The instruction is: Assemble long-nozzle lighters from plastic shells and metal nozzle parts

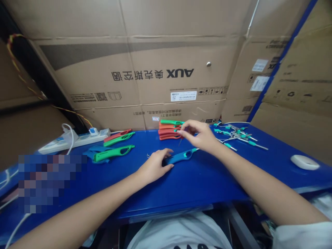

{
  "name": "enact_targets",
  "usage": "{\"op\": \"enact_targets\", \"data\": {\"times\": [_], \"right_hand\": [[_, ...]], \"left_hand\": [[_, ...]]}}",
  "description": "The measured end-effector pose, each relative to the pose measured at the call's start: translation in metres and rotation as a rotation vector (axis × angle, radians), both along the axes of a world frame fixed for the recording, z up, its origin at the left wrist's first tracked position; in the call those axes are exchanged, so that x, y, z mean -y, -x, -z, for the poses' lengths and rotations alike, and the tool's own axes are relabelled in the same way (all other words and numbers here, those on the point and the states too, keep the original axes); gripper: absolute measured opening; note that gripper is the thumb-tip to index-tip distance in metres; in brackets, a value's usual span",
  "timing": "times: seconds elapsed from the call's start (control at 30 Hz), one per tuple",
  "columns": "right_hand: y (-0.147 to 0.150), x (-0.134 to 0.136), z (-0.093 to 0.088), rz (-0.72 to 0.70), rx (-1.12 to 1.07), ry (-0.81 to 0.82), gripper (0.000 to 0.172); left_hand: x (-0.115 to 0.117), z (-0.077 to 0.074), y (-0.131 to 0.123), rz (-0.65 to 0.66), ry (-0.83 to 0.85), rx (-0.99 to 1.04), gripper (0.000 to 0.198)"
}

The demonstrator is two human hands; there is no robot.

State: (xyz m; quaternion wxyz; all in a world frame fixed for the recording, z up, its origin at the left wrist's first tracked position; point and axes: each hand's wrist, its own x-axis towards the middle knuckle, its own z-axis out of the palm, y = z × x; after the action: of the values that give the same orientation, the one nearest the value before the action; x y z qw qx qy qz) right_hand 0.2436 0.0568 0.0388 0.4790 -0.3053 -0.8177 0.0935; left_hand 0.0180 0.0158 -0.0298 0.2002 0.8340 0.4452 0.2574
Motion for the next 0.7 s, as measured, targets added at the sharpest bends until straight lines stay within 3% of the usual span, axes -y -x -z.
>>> {"op": "enact_targets", "data": {"times": [0.07,0.17,0.23,0.3,0.4,0.5,0.7], "right_hand": [[-0.029,-0.011,-0.004,0.183,0.045,-0.043,0.020],[-0.074,-0.026,-0.002,0.524,0.286,-0.070,0.010],[-0.098,-0.032,0.004,0.739,0.359,-0.023,0.010],[-0.114,-0.035,0.011,0.852,0.343,0.026,0.012],[-0.126,-0.036,0.018,0.938,0.292,0.078,0.014],[-0.128,-0.035,0.019,0.972,0.269,0.100,0.015],[-0.125,-0.034,0.020,0.940,0.270,0.127,0.014]], "left_hand": [[-0.003,-0.002,0.004,-0.008,-0.015,-0.085,0.046],[-0.011,-0.009,0.009,0.015,-0.098,-0.176,0.044],[-0.021,-0.016,0.013,0.049,-0.183,-0.164,0.040],[-0.038,-0.026,0.018,0.064,-0.248,-0.091,0.036],[-0.071,-0.041,0.024,-0.001,-0.156,0.122,0.041],[-0.109,-0.050,0.028,-0.040,-0.122,0.187,0.044],[-0.162,-0.048,0.028,-0.028,-0.040,0.199,0.040]]}}
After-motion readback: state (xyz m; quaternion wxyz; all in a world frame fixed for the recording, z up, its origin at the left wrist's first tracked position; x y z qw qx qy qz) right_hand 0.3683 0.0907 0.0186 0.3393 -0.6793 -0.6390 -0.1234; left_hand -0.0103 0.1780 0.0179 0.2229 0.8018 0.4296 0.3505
